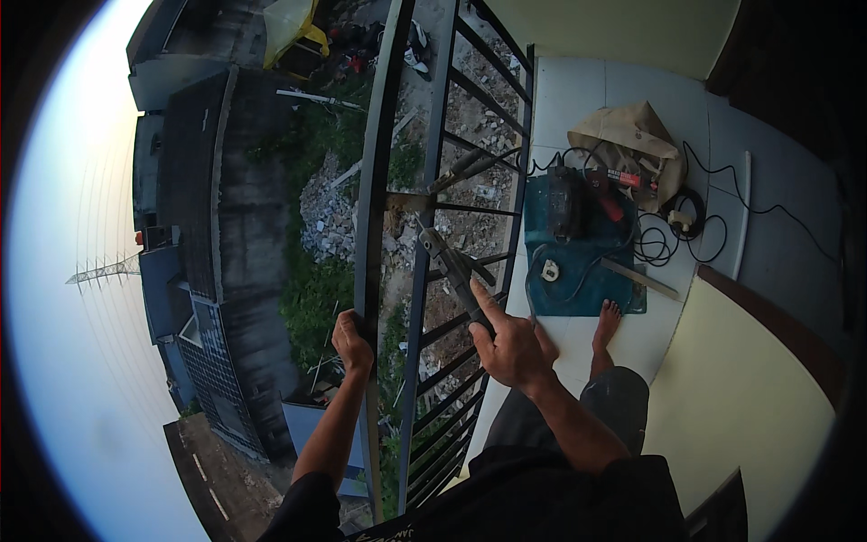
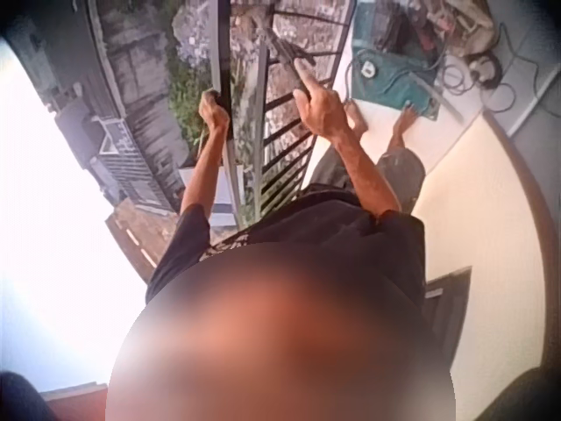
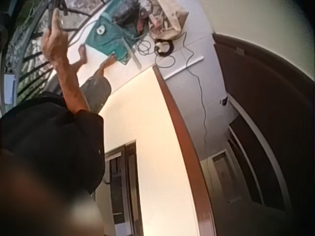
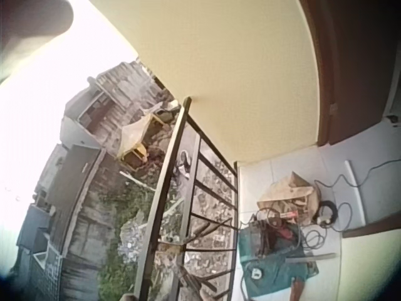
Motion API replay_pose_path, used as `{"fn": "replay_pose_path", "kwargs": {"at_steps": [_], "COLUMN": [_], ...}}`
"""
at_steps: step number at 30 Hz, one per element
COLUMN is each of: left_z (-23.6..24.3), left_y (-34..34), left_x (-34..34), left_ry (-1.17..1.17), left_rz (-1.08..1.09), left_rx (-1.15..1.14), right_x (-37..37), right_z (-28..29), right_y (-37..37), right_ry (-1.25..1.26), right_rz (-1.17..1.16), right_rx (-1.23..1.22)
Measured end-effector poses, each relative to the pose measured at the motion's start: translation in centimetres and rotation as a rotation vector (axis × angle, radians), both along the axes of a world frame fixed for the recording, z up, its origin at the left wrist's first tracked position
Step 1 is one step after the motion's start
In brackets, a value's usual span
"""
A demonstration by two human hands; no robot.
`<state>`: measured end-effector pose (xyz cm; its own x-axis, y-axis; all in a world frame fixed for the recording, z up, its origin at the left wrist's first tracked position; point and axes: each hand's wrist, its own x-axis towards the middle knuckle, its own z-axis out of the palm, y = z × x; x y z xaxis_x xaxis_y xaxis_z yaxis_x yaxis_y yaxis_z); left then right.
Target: The person welds metal bars onto a metal gate frame using a welding machine, welding clamp, and electrode holder with a welding rod.
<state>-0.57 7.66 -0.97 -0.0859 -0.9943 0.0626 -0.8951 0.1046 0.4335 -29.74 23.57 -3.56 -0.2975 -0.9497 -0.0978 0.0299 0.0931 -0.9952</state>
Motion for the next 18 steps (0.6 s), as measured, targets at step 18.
{"fn": "replay_pose_path", "kwargs": {"at_steps": [18], "left_z": [0.1], "left_y": [-0.2], "left_x": [0.2], "left_ry": [0.002], "left_rz": [0.150], "left_rx": [-0.144], "right_x": [2.1], "right_z": [0.8], "right_y": [-5.3], "right_ry": [-0.059], "right_rz": [-0.013], "right_rx": [-0.013]}}
